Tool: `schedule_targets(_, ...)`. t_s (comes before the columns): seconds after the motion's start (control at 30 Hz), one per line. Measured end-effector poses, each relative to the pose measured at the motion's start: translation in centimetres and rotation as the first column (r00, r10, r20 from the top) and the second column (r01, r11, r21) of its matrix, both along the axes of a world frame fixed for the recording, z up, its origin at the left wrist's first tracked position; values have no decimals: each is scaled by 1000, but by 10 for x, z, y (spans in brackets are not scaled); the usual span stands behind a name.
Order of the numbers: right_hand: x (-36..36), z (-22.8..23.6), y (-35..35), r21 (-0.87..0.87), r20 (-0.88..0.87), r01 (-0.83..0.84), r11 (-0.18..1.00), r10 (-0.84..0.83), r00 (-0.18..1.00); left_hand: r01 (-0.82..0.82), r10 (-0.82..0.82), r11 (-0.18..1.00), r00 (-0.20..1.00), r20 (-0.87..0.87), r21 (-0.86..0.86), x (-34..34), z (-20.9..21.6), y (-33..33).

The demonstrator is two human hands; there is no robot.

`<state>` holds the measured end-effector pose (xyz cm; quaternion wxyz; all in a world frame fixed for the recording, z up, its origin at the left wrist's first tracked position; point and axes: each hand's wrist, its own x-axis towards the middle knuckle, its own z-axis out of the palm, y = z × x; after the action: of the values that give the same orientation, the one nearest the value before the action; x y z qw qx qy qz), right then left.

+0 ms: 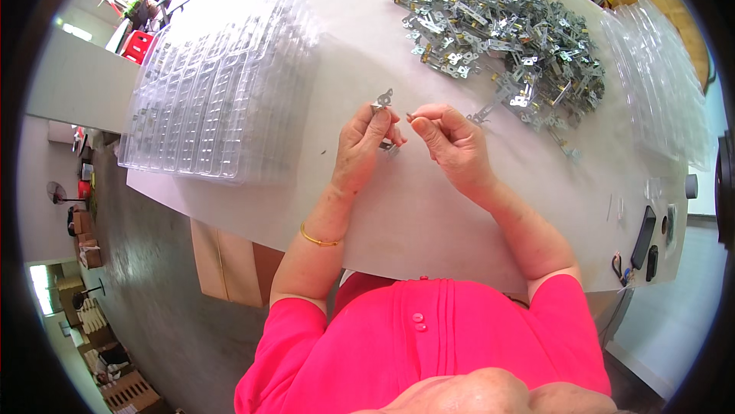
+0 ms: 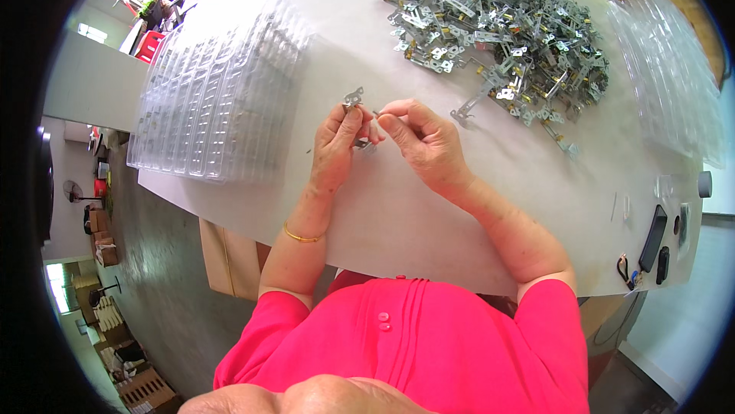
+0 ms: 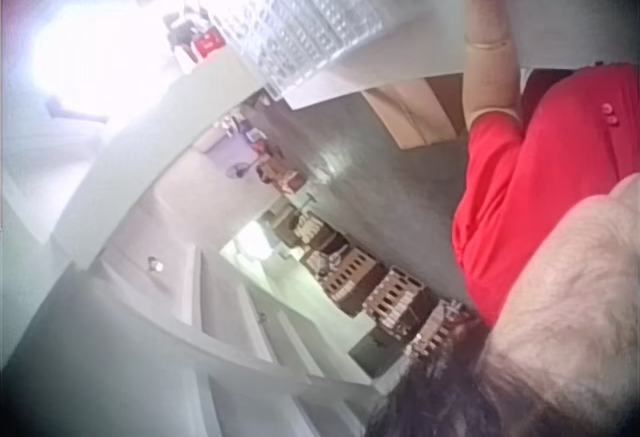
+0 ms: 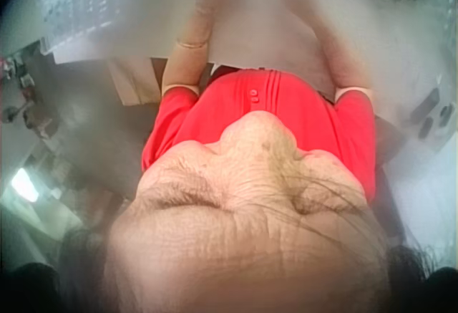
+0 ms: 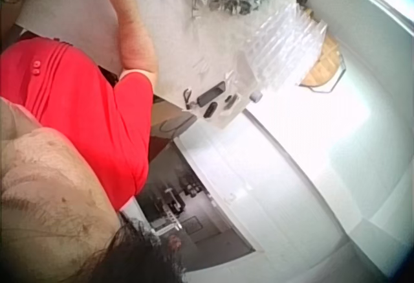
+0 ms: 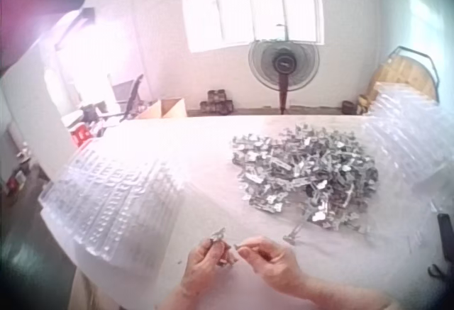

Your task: The person picks up a metal bracket and a pin from the table, inserts the pin into the bracket by hand, and places the assembled unit into a plastic tray. This process is repeated for several more brackets and pins.

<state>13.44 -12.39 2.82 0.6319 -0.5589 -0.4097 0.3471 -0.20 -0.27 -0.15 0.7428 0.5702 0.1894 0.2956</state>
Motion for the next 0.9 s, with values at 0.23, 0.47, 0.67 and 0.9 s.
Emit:
schedule_targets(0.23, -8, 3, 0, 51, 196, 101, 994, -109, 975, 19, -16, 999, 998, -56, 42, 0, 5, -3)
schedule_targets(0.47, -8, 3, 0, 48, 257, 119, 992, -127, 958, 16, -1, 994, 991, -135, 108, 0, 7, -6)
schedule_targets(0.67, -6, 6, -1, 28, 320, 150, 988, -151, 935, -21, 60, 980, 980, -192, 197, -2, 5, -6)
schedule_targets(0.9, -3, 4, 0, 28, 337, 130, 991, -132, 932, -56, 149, 896, 972, -180, 442, 0, 2, -10)
